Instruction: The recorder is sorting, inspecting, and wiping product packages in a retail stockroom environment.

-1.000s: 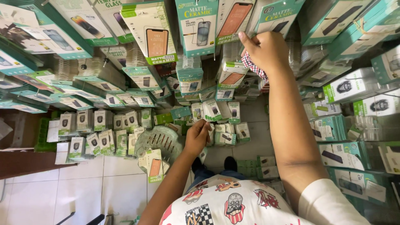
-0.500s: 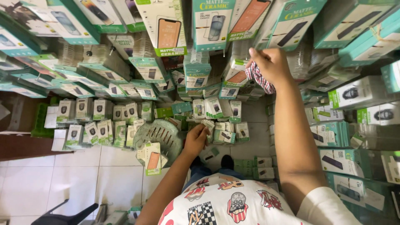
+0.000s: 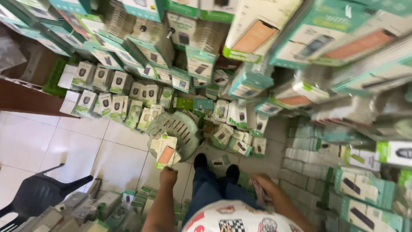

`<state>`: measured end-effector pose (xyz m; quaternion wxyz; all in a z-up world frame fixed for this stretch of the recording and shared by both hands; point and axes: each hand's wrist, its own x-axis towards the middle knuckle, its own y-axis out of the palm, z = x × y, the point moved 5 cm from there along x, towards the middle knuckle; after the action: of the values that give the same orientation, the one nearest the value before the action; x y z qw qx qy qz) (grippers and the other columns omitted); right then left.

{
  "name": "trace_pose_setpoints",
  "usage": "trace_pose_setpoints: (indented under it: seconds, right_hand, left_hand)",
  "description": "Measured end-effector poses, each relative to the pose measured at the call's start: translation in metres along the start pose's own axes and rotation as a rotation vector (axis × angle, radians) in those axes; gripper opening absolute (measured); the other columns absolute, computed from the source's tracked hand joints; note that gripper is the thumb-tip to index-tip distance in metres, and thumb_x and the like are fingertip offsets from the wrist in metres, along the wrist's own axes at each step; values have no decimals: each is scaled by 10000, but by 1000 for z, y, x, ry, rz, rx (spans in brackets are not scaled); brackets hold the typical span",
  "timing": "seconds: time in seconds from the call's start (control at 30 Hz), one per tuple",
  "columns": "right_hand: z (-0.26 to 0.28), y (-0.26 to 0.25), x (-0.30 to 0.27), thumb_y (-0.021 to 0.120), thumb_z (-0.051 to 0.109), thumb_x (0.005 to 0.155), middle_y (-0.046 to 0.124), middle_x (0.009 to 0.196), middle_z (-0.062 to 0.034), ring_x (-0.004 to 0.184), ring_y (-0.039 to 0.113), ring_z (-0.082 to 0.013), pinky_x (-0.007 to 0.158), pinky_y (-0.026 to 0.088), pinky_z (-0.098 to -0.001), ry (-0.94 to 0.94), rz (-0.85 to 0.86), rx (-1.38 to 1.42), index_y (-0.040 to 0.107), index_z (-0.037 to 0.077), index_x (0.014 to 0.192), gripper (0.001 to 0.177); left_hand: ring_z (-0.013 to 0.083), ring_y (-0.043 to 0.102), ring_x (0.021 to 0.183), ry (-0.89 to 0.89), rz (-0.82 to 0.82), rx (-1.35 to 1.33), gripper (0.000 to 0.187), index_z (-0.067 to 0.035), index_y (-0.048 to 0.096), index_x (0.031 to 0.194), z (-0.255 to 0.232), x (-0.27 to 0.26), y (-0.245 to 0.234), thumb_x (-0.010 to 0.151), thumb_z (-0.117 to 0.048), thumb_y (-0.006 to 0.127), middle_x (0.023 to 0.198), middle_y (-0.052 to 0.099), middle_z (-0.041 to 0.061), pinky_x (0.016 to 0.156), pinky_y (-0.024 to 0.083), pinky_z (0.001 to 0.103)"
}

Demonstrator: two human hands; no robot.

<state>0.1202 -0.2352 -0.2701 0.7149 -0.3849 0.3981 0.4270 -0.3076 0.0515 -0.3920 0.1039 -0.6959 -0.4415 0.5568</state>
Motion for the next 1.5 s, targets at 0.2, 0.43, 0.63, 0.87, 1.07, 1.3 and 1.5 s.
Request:
trace_pose_setpoints:
  seconds: [0.2,0.43,0.63,0.87,1.07,1.3,1.5]
  right_hand:
    - [-161,-36,69,669,322,909,641,761,-73,714,575,-188,710,472,-317,118,33,-348,707,16,796,329]
    - [-116,-2,-1,715,278,950,744,1053,-77,965,662,-184,904,498,-303,484,79,-326,829,19,1075,310]
    - [-96,-3,7,712,277,866,734,814,-69,768,632,-183,758,497,-275,247,-13,-316,834,15,932,296]
    - [-83,-9,22,709,304,864,700,815,-83,758,620,-200,742,493,-299,104,-41,-319,776,16,877,296]
    - [-59,-25,7,729,287,870,699,765,-88,706,601,-199,699,494,-307,94,-89,-274,787,6,850,288]
    - [-81,-35,15,764,326,874,659,713,-86,650,570,-195,658,420,-302,129,-25,-296,785,-11,802,345]
    - [-91,-51,-6,716,297,869,774,967,-112,887,670,-222,839,510,-317,170,-52,-401,834,11,994,334]
  left_hand:
    - [390,500,1276,-59,-219,221,747,-210,539,1313,-24,-8,-62,661,-346,878,1481,436,119,982,524,524]
    - [384,443,1372,-15,-87,297,1204,-28,261,1518,-34,23,-42,577,-405,912,1649,259,172,1049,478,498]
    - [405,541,1110,50,-165,379,911,-30,364,1328,-46,14,-45,678,-471,825,1298,413,201,884,564,497]
    - [458,635,961,11,-183,271,817,-36,388,1246,-63,-2,-66,653,-393,822,1208,474,225,819,584,527]
    - [452,654,989,-28,-218,234,900,-42,408,1239,-63,1,-69,625,-524,856,1208,513,225,848,575,527]
    - [413,649,988,-5,-184,101,845,-41,397,1265,-60,-1,-49,658,-349,898,1193,526,199,855,565,482]
    - [431,654,968,-23,-204,98,788,-59,392,1259,-63,-4,-43,700,-416,818,1164,567,220,844,557,510]
